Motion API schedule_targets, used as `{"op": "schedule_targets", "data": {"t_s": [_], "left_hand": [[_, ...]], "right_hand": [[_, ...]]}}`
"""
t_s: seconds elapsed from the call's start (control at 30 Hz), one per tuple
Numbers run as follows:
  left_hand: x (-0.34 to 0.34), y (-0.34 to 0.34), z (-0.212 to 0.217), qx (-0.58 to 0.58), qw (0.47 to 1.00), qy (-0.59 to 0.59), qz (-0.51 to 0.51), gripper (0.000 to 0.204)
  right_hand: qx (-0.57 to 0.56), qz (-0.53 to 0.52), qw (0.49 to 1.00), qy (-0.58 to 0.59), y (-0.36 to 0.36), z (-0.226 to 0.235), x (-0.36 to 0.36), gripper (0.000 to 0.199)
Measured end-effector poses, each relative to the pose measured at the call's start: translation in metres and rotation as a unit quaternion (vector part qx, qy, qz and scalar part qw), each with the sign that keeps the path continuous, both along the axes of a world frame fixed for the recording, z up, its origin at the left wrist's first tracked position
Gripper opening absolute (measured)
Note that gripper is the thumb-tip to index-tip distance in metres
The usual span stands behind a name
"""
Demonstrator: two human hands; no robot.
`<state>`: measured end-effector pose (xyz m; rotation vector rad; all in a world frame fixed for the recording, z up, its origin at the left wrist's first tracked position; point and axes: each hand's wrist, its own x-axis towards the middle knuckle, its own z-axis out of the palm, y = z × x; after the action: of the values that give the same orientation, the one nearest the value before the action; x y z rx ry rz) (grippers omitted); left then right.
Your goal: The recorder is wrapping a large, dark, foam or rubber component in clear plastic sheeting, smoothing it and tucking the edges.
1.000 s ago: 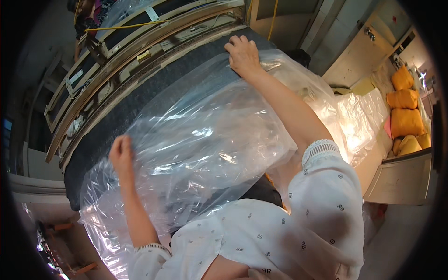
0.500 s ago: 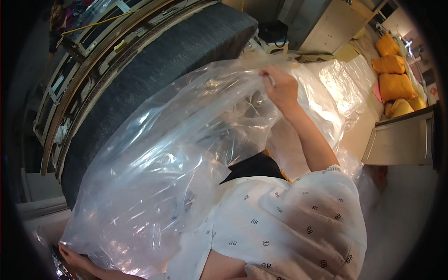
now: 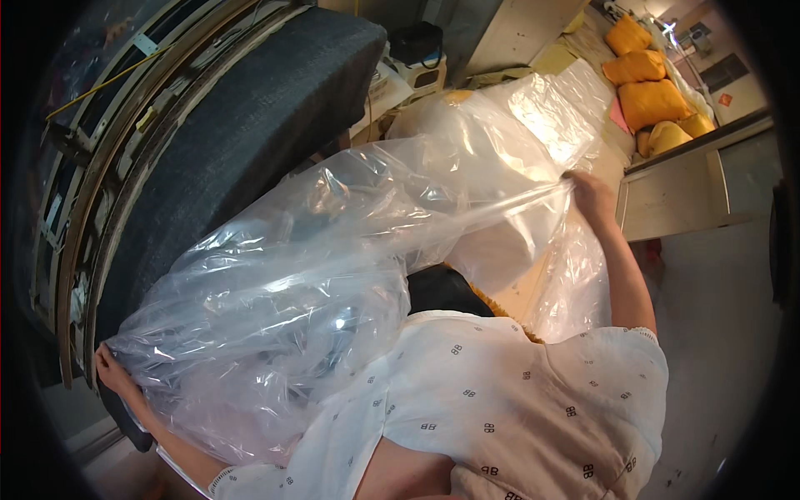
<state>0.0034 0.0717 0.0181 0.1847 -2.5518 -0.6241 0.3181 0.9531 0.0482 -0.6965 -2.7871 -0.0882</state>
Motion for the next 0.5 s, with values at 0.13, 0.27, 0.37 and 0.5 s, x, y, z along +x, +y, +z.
{"op": "schedule_targets", "data": {"t_s": [0.13,0.27,0.37,0.5], "left_hand": [[-0.006,0.012,0.009,0.012,1.000,0.001,-0.022,0.034],[0.006,-0.031,-0.004,-0.013,0.999,0.005,0.030,0.040],[0.018,-0.046,-0.002,-0.015,0.999,0.005,0.047,0.041],[0.013,-0.046,-0.002,-0.026,0.997,0.001,0.068,0.041]], "right_hand": [[0.057,-0.162,0.971,0.166,0.068,0.048,0.035,0.017],[-0.303,-0.044,0.937,0.171,0.061,0.083,-0.008,0.030],[-0.534,0.074,0.833,-0.122,-0.027,0.056,-0.052,0.057],[-0.149,-0.131,0.959,-0.202,-0.002,-0.104,-0.014,0.086]]}}
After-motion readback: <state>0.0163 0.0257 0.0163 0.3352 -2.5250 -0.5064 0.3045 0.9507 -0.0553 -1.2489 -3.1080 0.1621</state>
